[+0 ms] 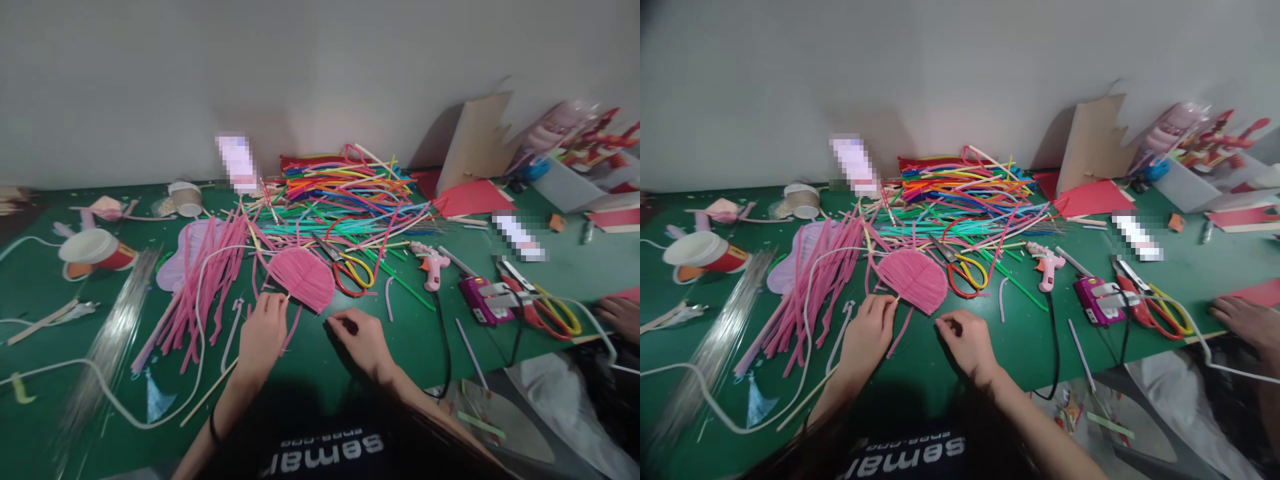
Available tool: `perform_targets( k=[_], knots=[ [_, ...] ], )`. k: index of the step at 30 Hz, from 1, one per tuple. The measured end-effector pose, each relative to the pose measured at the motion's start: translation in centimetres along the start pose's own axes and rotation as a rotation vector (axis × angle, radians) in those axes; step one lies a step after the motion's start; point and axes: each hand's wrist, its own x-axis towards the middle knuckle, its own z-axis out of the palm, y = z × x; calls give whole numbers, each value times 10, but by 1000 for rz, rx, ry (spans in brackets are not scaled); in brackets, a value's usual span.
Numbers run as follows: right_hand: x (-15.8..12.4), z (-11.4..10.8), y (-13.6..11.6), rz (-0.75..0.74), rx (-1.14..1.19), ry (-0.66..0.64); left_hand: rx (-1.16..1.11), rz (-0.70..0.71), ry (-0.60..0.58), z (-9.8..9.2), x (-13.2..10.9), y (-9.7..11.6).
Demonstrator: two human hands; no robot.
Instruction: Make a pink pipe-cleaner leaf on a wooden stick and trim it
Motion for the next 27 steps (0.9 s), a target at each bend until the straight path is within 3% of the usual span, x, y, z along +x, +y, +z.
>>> perform_targets(
  k=[5, 10, 16, 27],
  knots=[
    [8, 6, -15, 285, 691, -249, -151, -51, 186, -8, 3, 10],
    [15, 14, -24, 409, 1015, -297, -175, -45, 257, -9, 4, 12],
    [17, 16, -30, 407, 1089, -233, -165, -49, 252, -8, 4, 12],
    [24, 18, -32, 391, 992, -73, -142, -34, 223, -10, 4, 16]
  ],
)
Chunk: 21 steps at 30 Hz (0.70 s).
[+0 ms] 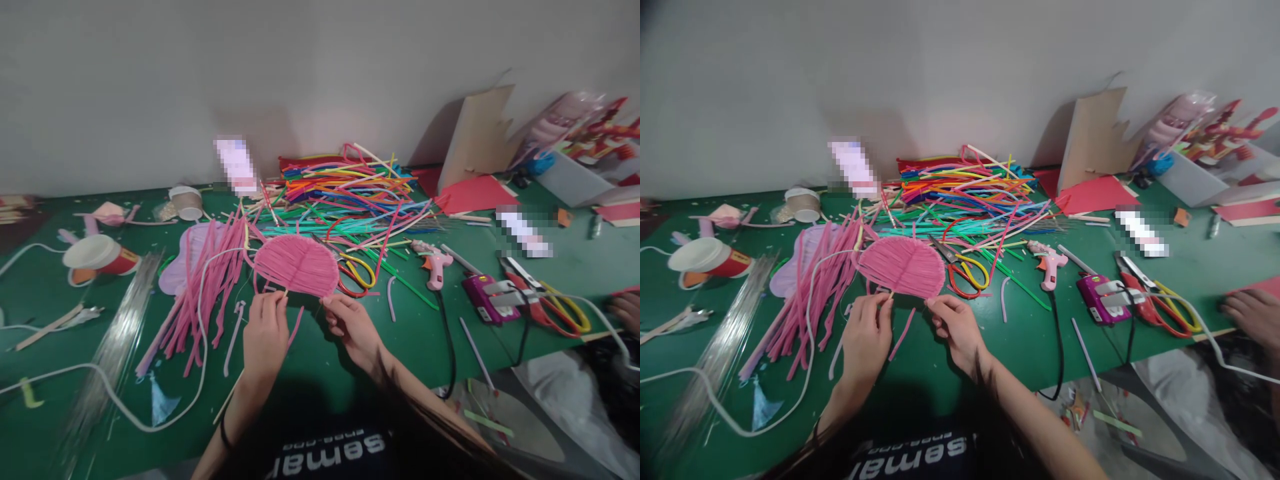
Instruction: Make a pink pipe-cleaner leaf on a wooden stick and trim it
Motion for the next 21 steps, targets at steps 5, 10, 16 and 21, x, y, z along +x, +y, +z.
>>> perform_targets(
  k=[5, 10, 16, 21],
  knots=[
    [1, 0, 0, -20, -57, 34, -8, -8, -5, 1, -1, -2],
    [0, -5, -2, -6, -214, -9, 19, -33, 1, 0, -1, -6],
    [4, -5, -1, -15, -205, -23, 29, -26, -8, 0, -1, -5],
    [7, -5, 0, -63, -264, 36, -14, -63, -24, 0, 0, -5]
  ],
)
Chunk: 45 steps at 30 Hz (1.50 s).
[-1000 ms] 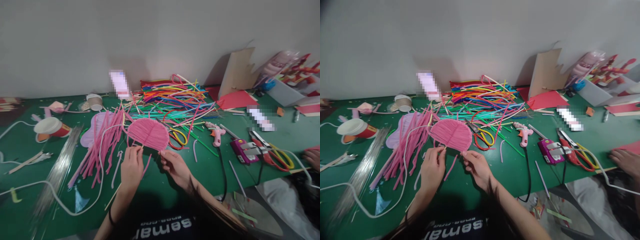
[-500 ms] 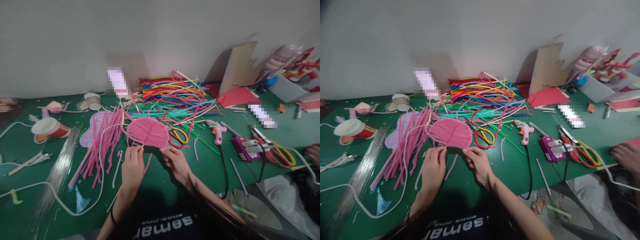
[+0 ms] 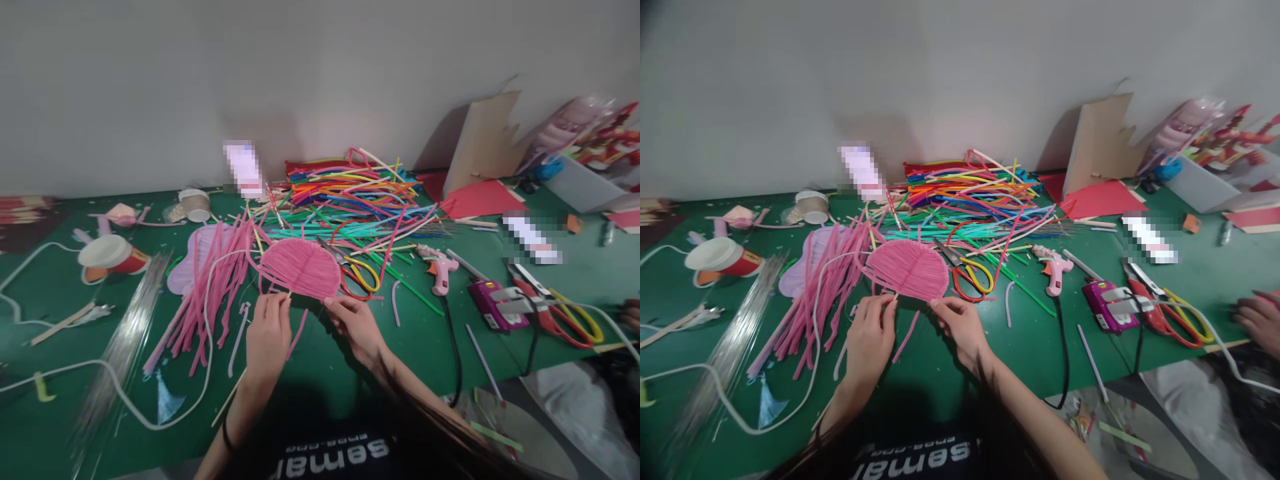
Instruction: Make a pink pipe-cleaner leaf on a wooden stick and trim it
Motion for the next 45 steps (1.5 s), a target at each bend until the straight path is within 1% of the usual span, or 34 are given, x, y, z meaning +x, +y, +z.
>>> perform_targets(
  k=[3, 6, 7, 8, 10, 12, 13, 15, 17, 19, 21, 23, 25, 27, 31, 35, 37, 38, 39, 42, 43, 44, 45],
  knots=[
    [-2, -3, 1, -63, -165, -35, -86, -81, -71, -4, 6, -2],
    [-6, -7, 3, -205, -323, -76, -220, -228, -194, -7, 15, -5],
    [-7, -9, 5, -232, -360, -95, -251, -272, -223, -8, 18, -6],
    [-8, -12, 7, -233, -389, -132, -265, -300, -239, -9, 21, -7],
    [-9, -20, 10, -186, -428, -238, -241, -297, -233, -9, 25, -10],
    [-7, -31, 10, -135, -433, -316, -192, -225, -215, -11, 27, -12],
    [-5, -37, 7, -127, -416, -298, -173, -179, -212, -13, 27, -13],
    [1, -49, -2, -136, -332, -198, -157, -80, -234, -18, 27, -15],
    [8, -58, -16, -181, -242, -120, -158, 25, -301, -23, 26, -15],
    [15, -60, -32, -207, -232, -107, -178, 131, -401, -27, 27, -12],
    [21, -56, -44, -201, -287, -176, -213, 233, -512, -29, 28, -9],
    [27, -46, -51, -229, -444, -278, -240, 314, -607, -27, 29, -7],
    [31, -35, -52, -230, -574, -378, -239, 361, -664, -25, 29, -5],
    [34, -26, -48, -221, -590, -412, -219, 376, -694, -22, 28, -6],
    [37, -19, -37, -187, -512, -400, -199, 367, -710, -20, 24, -10],
    [38, -22, -34, -144, -501, -422, -203, 349, -733, -19, 22, -15],
    [39, -24, -33, -152, -515, -423, -200, 362, -757, -18, 21, -18],
    [39, -24, -33, -160, -519, -422, -198, 367, -747, -17, 22, -19],
    [40, -24, -32, -166, -521, -423, -198, 366, -712, -17, 23, -19],
    [43, -25, -29, -160, -527, -447, -174, 332, -518, -11, 32, -16],
    [44, -25, -28, -154, -534, -459, -155, 323, -474, -8, 37, -14],
    [45, -26, -28, -156, -545, -468, -129, 327, -485, -4, 42, -11],
    [46, -26, -28, -168, -553, -471, -108, 337, -527, 0, 48, -9]
  ],
)
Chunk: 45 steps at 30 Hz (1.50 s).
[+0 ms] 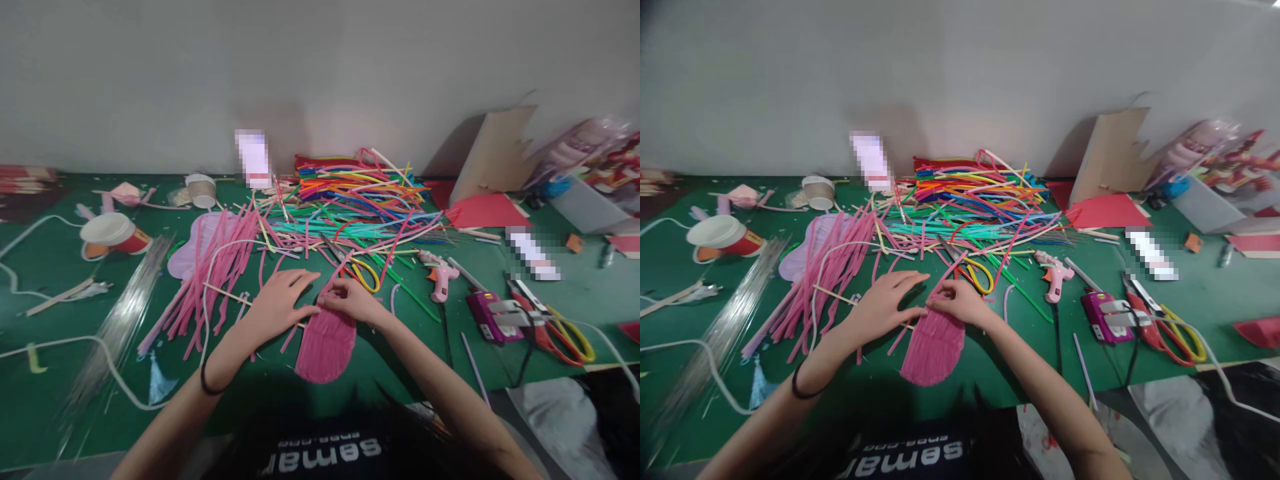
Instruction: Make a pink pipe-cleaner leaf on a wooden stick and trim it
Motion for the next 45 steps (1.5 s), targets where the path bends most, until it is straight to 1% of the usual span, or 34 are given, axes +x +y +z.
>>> perform_targets(
  k=[3, 5, 7, 9, 11, 13, 14, 16, 18, 20, 22, 24, 26, 28, 29, 31, 33, 35, 37, 39, 41, 42, 43, 45],
  knots=[
    [2, -3, 1, -32, 8, 31, -36, 10, -220, 3, 22, -4],
    [3, -6, 3, -26, 15, 76, -62, 1, -279, 6, 30, -8],
    [3, -8, 3, -21, -43, 127, -52, -8, -246, 8, 30, -10],
    [3, -10, 2, -50, -175, 182, -2, -14, -142, 12, 22, -8],
    [2, -10, -2, -93, -347, 222, 78, -20, -5, 19, 9, -1],
    [1, -9, -7, -135, -510, 257, 167, -33, 107, 30, -7, 12],
    [1, -9, -10, -150, -576, 267, 205, -21, 130, 37, -16, 20],
    [1, -8, -14, -157, -659, 270, 251, 10, 114, 51, -31, 34],
    [1, -8, -15, -136, -686, 261, 281, 5, 79, 63, -43, 45],
    [2, -9, -13, -104, -686, 253, 303, 5, 57, 72, -51, 51],
    [2, -9, -11, -75, -697, 265, 318, 3, 45, 76, -54, 53],
    [2, -9, -11, -98, -759, 301, 321, 7, 34, 76, -53, 53],
    [1, -9, -12, -200, -877, 304, 314, 13, 17, 72, -52, 53],
    [0, -11, -13, -313, -1011, 254, 310, 14, -4, 64, -50, 51],
    [-1, -11, -14, -344, -1065, 221, 309, 20, -20, 59, -49, 50],
    [-1, -10, -13, -348, -1129, 170, 312, 63, -77, 47, -49, 45],
    [-3, -5, -11, -327, -1153, 147, 312, 108, -148, 34, -52, 37],
    [-6, 6, -7, -319, -1170, 131, 297, 151, -201, 24, -59, 29],
    [-10, 21, -2, -322, -1199, 120, 292, 162, -214, 19, -68, 25],
    [-12, 36, 2, -340, -1228, 99, 320, 124, -194, 20, -79, 29],
    [-12, 47, 4, -352, -1269, 86, 366, 36, -147, 27, -89, 38],
    [-11, 50, 5, -355, -1290, 80, 383, -19, -120, 32, -93, 44],
    [-9, 51, 6, -357, -1309, 71, 390, -43, -80, 37, -95, 50],
    [-5, 48, 5, -373, -1331, 33, 375, -49, -76, 47, -97, 59]
  ],
)
